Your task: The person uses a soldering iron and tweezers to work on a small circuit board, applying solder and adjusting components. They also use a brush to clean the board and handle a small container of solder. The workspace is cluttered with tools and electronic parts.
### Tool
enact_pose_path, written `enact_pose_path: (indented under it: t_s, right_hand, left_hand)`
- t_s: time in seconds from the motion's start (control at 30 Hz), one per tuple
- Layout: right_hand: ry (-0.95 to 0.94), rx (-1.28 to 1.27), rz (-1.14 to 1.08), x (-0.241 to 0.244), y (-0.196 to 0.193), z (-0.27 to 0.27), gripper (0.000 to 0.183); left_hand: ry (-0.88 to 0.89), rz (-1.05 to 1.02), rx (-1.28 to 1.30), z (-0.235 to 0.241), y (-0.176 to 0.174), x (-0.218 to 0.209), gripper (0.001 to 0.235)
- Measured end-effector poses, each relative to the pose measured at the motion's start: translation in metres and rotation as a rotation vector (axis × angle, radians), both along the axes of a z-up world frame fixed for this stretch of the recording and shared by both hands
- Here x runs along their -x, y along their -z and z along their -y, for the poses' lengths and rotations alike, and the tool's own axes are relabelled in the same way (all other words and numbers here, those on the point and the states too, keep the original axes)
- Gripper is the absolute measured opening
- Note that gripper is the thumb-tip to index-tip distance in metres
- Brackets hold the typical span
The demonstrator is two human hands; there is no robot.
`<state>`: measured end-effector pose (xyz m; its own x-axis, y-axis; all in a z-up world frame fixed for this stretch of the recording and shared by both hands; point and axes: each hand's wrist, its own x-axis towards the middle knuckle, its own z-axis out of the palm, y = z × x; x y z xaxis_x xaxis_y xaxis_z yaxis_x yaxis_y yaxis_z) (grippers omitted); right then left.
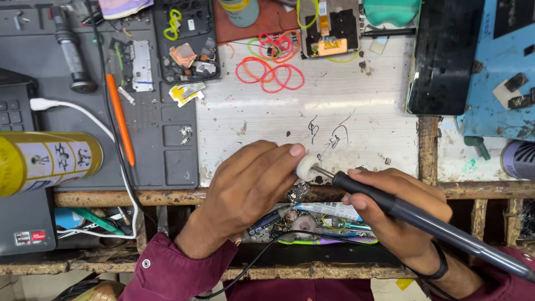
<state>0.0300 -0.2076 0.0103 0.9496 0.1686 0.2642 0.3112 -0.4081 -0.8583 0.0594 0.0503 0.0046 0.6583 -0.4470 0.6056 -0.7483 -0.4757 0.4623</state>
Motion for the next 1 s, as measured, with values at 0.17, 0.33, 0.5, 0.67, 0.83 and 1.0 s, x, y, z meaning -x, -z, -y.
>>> enact_pose_path:
  t_s: [0.17,0.33,0.5,0.67,0.83,1.0]
  right_hand:
    - [0.030,0.008,0.004,0.008,0.014,0.003,0.031]
    - [0.004,-0.667,-0.202,0.015,0.033,0.020,0.032]
    - [0.045,-0.840,-0.327,0.015,0.041,0.033,0.028]
    - [0.065,-0.584,-0.256,0.003,0.025,0.027,0.030]
    - [0.008,-0.362,-0.188,-0.004,0.023,0.033,0.034]
    - [-0.027,-0.423,-0.215,-0.010,0.018,0.030,0.031]
  left_hand:
    - [-0.015,0.011,-0.017,0.000,0.000,0.001,0.059]
    - [-0.196,-0.020,-0.068,-0.004,-0.011,-0.001,0.045]
    - [-0.330,-0.108,-0.092,-0.006,-0.011,0.000,0.037]
    - [-0.301,-0.070,-0.078,-0.012,-0.025,0.002,0.044]
    - [0.326,-0.160,0.007,-0.021,-0.034,0.025,0.027]
    - [0.375,-0.558,-0.537,0.004,0.001,0.048,0.023]
